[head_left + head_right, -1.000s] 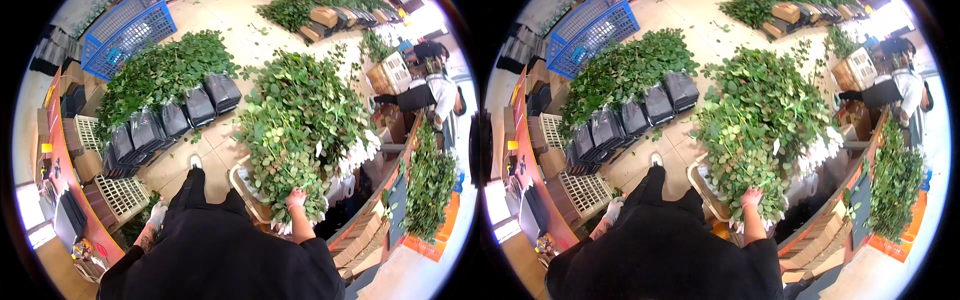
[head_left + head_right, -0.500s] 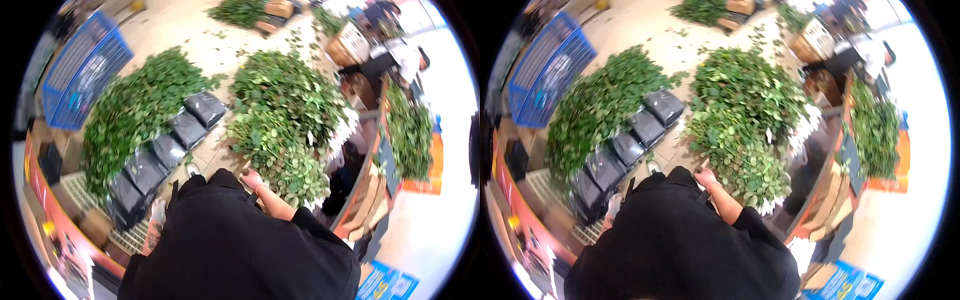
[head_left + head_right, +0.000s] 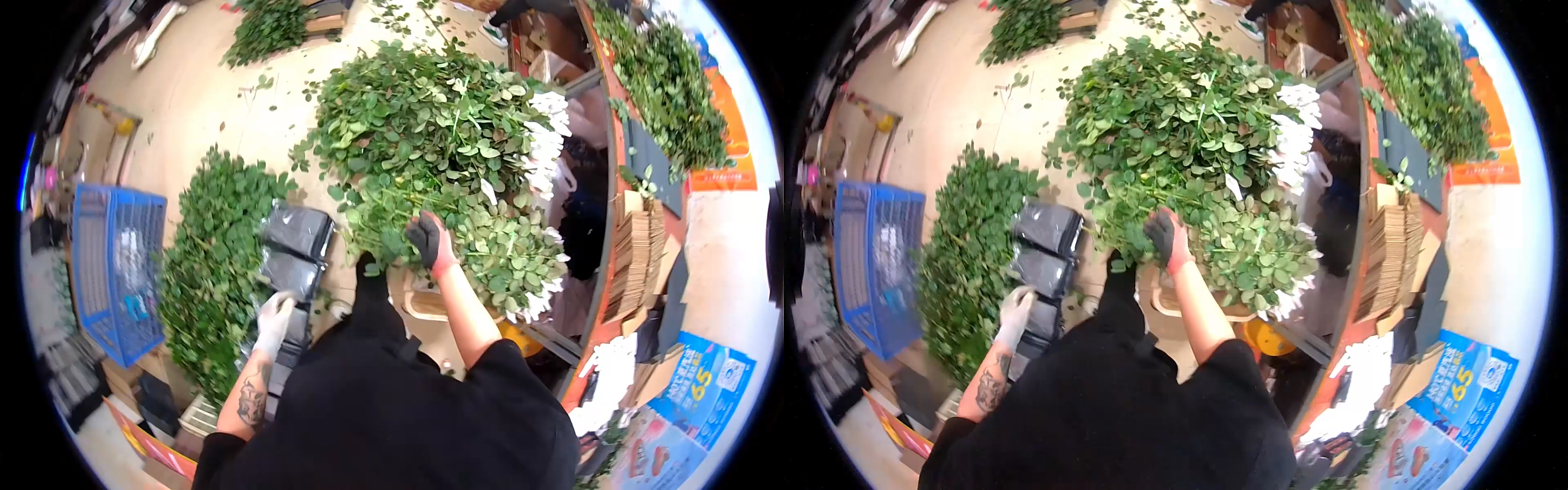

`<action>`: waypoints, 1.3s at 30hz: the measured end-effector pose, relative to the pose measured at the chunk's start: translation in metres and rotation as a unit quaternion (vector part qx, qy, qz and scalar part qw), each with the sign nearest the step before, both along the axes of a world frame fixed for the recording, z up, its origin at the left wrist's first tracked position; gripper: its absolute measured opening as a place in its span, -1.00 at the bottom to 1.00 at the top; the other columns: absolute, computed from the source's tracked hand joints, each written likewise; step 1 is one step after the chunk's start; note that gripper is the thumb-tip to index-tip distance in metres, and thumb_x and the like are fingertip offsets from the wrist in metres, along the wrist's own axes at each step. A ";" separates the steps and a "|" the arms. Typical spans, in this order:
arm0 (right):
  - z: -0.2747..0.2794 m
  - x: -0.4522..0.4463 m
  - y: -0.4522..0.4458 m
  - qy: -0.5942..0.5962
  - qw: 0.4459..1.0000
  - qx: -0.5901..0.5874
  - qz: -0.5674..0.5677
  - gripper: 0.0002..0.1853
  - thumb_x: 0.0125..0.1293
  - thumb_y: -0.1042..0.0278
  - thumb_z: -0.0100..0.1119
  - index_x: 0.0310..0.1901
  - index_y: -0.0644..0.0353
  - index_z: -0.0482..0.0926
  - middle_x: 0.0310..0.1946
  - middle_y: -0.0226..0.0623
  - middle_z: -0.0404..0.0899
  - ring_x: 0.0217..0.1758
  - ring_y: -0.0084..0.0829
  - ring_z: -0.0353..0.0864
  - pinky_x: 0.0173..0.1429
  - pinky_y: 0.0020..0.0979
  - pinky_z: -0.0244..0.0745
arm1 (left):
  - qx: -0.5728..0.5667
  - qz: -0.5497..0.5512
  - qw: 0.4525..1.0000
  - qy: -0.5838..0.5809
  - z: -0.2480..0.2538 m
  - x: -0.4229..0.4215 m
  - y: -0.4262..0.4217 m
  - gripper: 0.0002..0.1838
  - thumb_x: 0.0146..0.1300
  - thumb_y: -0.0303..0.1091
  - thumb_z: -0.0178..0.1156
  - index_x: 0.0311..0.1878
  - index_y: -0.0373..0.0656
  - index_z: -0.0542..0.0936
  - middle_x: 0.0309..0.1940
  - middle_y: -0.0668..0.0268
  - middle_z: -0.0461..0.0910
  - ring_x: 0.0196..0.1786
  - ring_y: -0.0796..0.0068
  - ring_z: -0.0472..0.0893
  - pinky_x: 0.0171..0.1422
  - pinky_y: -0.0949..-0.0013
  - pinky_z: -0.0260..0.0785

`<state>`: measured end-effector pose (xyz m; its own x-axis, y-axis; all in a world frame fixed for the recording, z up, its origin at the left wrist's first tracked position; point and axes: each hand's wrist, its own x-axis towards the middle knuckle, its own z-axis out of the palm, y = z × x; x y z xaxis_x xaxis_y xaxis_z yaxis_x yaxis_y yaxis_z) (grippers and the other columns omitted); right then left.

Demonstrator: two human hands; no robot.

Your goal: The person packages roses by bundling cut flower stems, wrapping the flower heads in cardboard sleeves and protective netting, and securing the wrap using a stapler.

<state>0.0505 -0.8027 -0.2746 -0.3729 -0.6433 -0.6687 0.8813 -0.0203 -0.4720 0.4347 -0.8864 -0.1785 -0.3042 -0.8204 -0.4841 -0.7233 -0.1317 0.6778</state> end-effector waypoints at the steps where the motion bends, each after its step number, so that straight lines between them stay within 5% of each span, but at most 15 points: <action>1: -0.011 -0.001 -0.002 -0.001 1.000 -0.019 0.014 -0.61 0.34 0.26 0.08 0.16 0.14 0.33 -0.12 -0.25 0.51 -0.03 -0.28 0.57 0.10 -0.22 0.53 | 0.056 0.016 0.998 0.016 0.023 -0.055 -0.031 -0.78 0.23 -0.31 0.14 -0.13 -0.21 0.62 -0.24 0.31 0.66 -0.21 0.53 0.60 -0.04 0.44 0.43; 2: 0.006 0.003 -0.006 -0.002 0.999 0.034 0.014 -0.58 0.33 0.27 0.09 0.17 0.18 0.30 -0.08 -0.25 0.50 -0.06 -0.31 0.59 0.09 -0.24 0.53 | 0.007 -0.061 0.997 0.042 0.017 -0.102 -0.061 -0.77 0.24 -0.29 0.15 -0.13 -0.20 0.62 -0.27 0.32 0.66 -0.26 0.53 0.60 -0.08 0.44 0.43; 3: -0.001 0.008 -0.003 0.000 1.000 0.012 0.011 -0.59 0.32 0.28 0.10 0.16 0.19 0.32 -0.08 -0.25 0.51 -0.07 -0.33 0.59 0.09 -0.27 0.53 | 0.118 -0.027 0.988 0.100 0.006 -0.152 -0.086 -0.71 0.25 -0.19 0.13 -0.11 -0.18 0.62 -0.27 0.28 0.66 -0.26 0.48 0.61 -0.10 0.42 0.43; 4: -0.008 0.012 0.002 0.005 1.000 -0.007 0.013 -0.59 0.31 0.29 0.11 0.14 0.21 0.34 -0.08 -0.25 0.52 -0.08 -0.35 0.59 0.08 -0.29 0.52 | 0.013 -0.202 0.978 0.047 0.008 -0.205 -0.119 -0.62 0.26 -0.07 0.09 -0.09 -0.18 0.62 -0.27 0.23 0.65 -0.26 0.40 0.62 -0.11 0.38 0.42; 5: 0.000 0.015 0.004 0.008 0.999 0.029 0.035 -0.60 0.30 0.30 0.13 0.12 0.22 0.36 -0.09 -0.24 0.53 -0.07 -0.35 0.59 0.09 -0.30 0.52 | 0.074 -0.225 0.971 0.038 -0.004 -0.258 -0.142 -0.55 0.25 0.00 0.07 -0.06 -0.19 0.61 -0.28 0.20 0.65 -0.26 0.33 0.62 -0.09 0.35 0.42; 8: 0.000 0.023 0.022 -0.021 0.999 0.033 0.027 -0.62 0.27 0.34 0.16 0.09 0.27 0.42 -0.14 -0.23 0.55 -0.04 -0.33 0.59 0.09 -0.34 0.51 | 0.176 -0.207 0.947 0.174 -0.057 -0.412 -0.180 -0.63 0.25 -0.13 0.14 -0.01 -0.21 0.59 -0.43 0.31 0.61 -0.51 0.60 0.53 -0.44 0.50 0.36; 13: 0.040 0.014 0.062 -0.045 0.989 0.117 -0.073 -0.62 0.26 0.38 0.17 0.07 0.35 0.42 -0.15 -0.23 0.56 -0.08 -0.39 0.59 0.06 -0.37 0.53 | 0.191 -0.231 0.954 0.025 -0.135 -0.566 -0.202 -0.60 0.25 -0.08 0.10 -0.01 -0.18 0.55 -0.39 0.32 0.60 -0.53 0.56 0.55 -0.46 0.50 0.43; 19: 0.029 0.011 0.124 -0.031 0.959 0.146 -0.240 -0.61 0.27 0.40 0.16 0.08 0.38 0.40 -0.12 -0.17 0.54 -0.07 -0.27 0.59 0.07 -0.26 0.55 | 0.233 -0.144 0.961 0.031 -0.180 -0.597 -0.211 -0.69 0.25 -0.07 0.12 -0.27 -0.15 0.56 -0.52 0.30 0.57 -0.58 0.45 0.52 -0.48 0.34 0.41; 22: 0.033 -0.027 0.136 0.134 0.945 0.263 -0.138 -0.70 0.28 0.31 0.13 -0.05 0.33 0.49 -0.24 -0.29 0.55 -0.14 -0.44 0.55 0.08 -0.40 0.45 | 0.291 -0.157 0.942 0.057 -0.197 -0.600 -0.215 -0.75 0.25 -0.10 0.14 -0.31 -0.10 0.55 -0.53 0.33 0.54 -0.60 0.48 0.50 -0.60 0.42 0.34; 23: 0.019 -0.036 0.143 0.130 0.932 0.256 -0.223 -0.73 0.28 0.43 0.06 -0.03 0.36 0.52 -0.24 -0.30 0.58 -0.16 -0.52 0.54 0.04 -0.48 0.43 | 0.269 -0.149 0.951 0.041 -0.183 -0.601 -0.206 -0.74 0.24 -0.10 0.15 -0.32 -0.10 0.54 -0.53 0.34 0.54 -0.62 0.50 0.48 -0.63 0.45 0.32; 25: -0.001 -0.080 0.159 0.241 0.887 0.351 -0.181 -0.73 0.22 0.45 0.07 -0.06 0.32 0.55 -0.26 -0.27 0.61 -0.20 -0.44 0.56 0.01 -0.43 0.43 | 0.240 -0.135 0.961 0.015 -0.173 -0.608 -0.204 -0.74 0.23 -0.10 0.16 -0.33 -0.10 0.54 -0.56 0.38 0.53 -0.65 0.53 0.46 -0.66 0.50 0.30; 27: -0.008 -0.126 0.156 0.425 0.733 0.524 -0.087 -0.77 0.19 0.39 0.10 -0.13 0.21 0.58 -0.22 -0.14 0.62 -0.19 -0.23 0.61 0.00 -0.35 0.44 | 0.265 -0.114 0.957 -0.029 -0.179 -0.613 -0.209 -0.75 0.23 -0.10 0.16 -0.36 -0.09 0.54 -0.64 0.43 0.49 -0.69 0.57 0.42 -0.69 0.52 0.28; 29: -0.007 -0.166 0.144 0.440 0.618 0.649 0.053 -0.72 0.16 0.23 0.10 -0.11 0.11 0.56 -0.18 -0.12 0.61 -0.08 -0.08 0.58 0.00 -0.21 0.47 | 0.312 -0.076 0.947 0.012 -0.183 -0.615 -0.211 -0.73 0.26 -0.08 0.12 -0.46 -0.02 0.48 -0.68 0.47 0.44 -0.72 0.60 0.37 -0.69 0.54 0.26; 36: -0.047 -0.188 0.124 0.390 0.590 0.689 0.159 -0.72 0.15 0.24 0.08 -0.13 0.15 0.52 -0.20 -0.08 0.62 -0.10 -0.09 0.61 0.00 -0.17 0.50 | 0.381 -0.142 0.912 0.055 -0.192 -0.623 -0.225 -0.80 0.31 -0.17 -0.01 -0.43 0.04 0.40 -0.64 0.49 0.40 -0.65 0.54 0.40 -0.69 0.53 0.25; 39: -0.043 -0.202 0.116 0.322 0.635 0.682 0.168 -0.69 0.13 0.26 0.11 -0.10 0.20 0.48 -0.17 -0.04 0.61 -0.05 -0.09 0.61 0.03 -0.16 0.50 | 0.265 -0.006 0.960 0.093 -0.164 -0.639 -0.194 -0.87 0.28 -0.29 0.00 -0.39 -0.04 0.41 -0.56 0.38 0.43 -0.56 0.46 0.47 -0.62 0.48 0.28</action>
